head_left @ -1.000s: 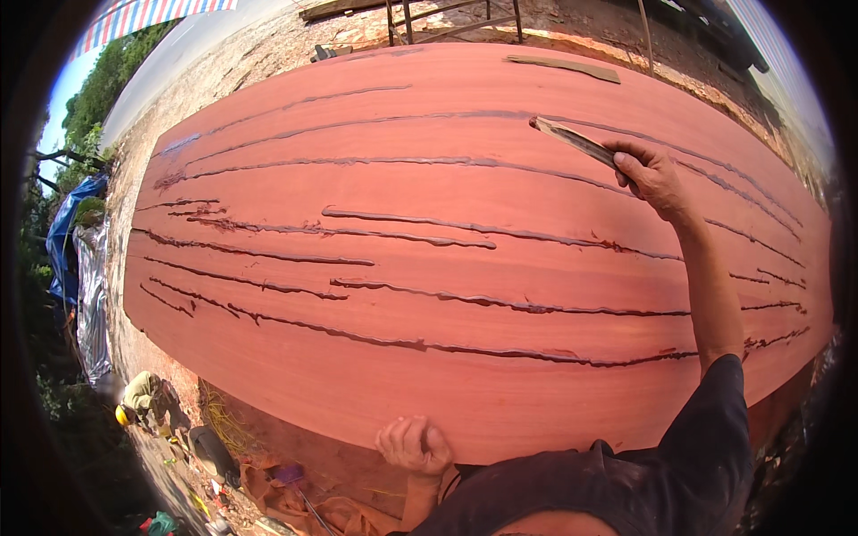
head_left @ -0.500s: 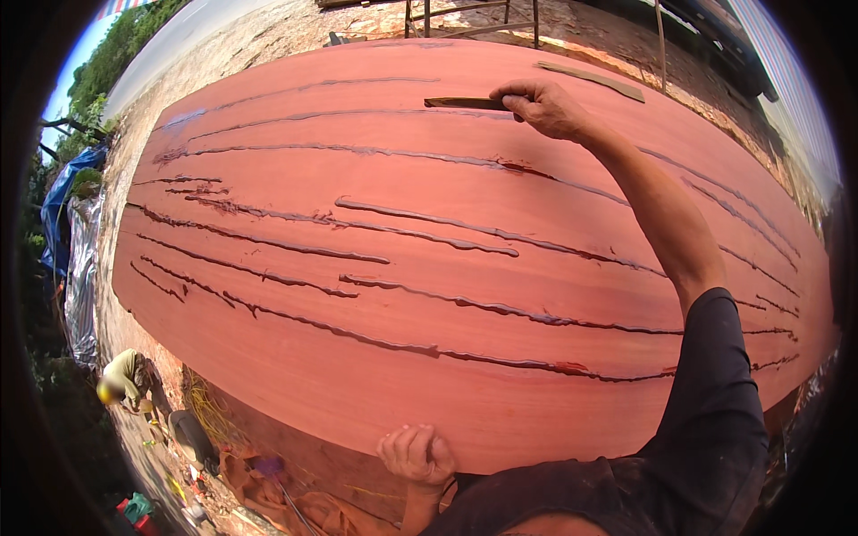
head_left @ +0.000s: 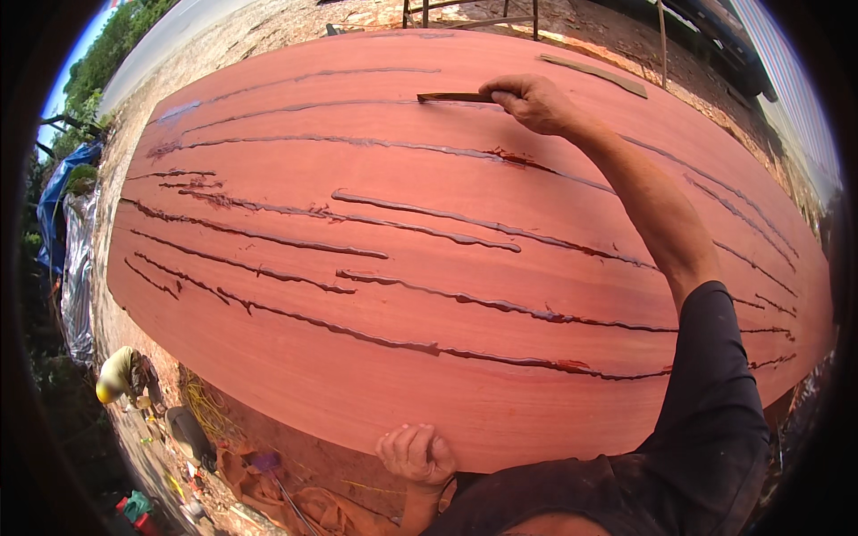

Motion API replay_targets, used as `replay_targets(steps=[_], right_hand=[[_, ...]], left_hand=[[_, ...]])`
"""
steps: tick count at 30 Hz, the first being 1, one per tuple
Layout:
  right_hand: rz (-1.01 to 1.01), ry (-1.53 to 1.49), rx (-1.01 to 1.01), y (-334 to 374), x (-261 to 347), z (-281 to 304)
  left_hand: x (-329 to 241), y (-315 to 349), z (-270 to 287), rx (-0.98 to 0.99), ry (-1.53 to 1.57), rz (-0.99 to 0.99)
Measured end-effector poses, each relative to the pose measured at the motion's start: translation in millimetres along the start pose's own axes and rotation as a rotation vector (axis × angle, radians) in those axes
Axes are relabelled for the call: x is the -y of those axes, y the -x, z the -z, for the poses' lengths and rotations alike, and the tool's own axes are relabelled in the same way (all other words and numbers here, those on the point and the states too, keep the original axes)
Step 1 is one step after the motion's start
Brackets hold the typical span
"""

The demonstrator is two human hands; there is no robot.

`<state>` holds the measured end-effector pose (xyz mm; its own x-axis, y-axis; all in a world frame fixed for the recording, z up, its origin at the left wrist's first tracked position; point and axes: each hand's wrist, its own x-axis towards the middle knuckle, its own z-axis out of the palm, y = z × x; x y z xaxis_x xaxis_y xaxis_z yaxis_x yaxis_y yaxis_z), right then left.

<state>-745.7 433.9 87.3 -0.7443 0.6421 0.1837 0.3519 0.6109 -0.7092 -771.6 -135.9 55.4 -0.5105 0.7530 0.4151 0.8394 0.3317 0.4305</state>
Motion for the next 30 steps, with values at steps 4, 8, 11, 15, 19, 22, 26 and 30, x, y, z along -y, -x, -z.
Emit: replay_targets(steps=[4,8,11,15,19,22,26,30], right_hand=[[0.054,0.031,-0.017,-0.7,0.6,-3.3],[0.089,0.102,-0.040,2.2,4.0,-3.9],[0.130,0.159,-0.068,3.6,6.6,-6.3],[0.121,0.229,-0.086,5.5,9.7,-8.4],[0.130,0.330,-0.077,9.6,14.1,-8.2],[0.141,0.372,-0.078,11.7,17.9,-8.3],[0.100,0.417,-0.040,12.5,21.7,-6.9],[0.094,0.451,-0.022,14.4,22.7,-5.2]], left_hand=[[-0.3,-0.2,0.1,-0.001,0.002,-0.001],[-0.3,-0.8,-0.7,-0.009,0.006,0.002],[-0.4,-0.9,-0.6,-0.008,0.000,-0.002],[-0.8,-0.8,0.2,-0.001,0.000,0.003],[-0.6,-1.3,0.7,0.004,-0.002,-0.002],[-0.5,-1.8,0.7,0.007,0.001,-0.003],[-0.8,-2.3,0.7,0.005,-0.003,-0.006],[-1.0,-2.9,1.3,0.006,-0.001,-0.004]])
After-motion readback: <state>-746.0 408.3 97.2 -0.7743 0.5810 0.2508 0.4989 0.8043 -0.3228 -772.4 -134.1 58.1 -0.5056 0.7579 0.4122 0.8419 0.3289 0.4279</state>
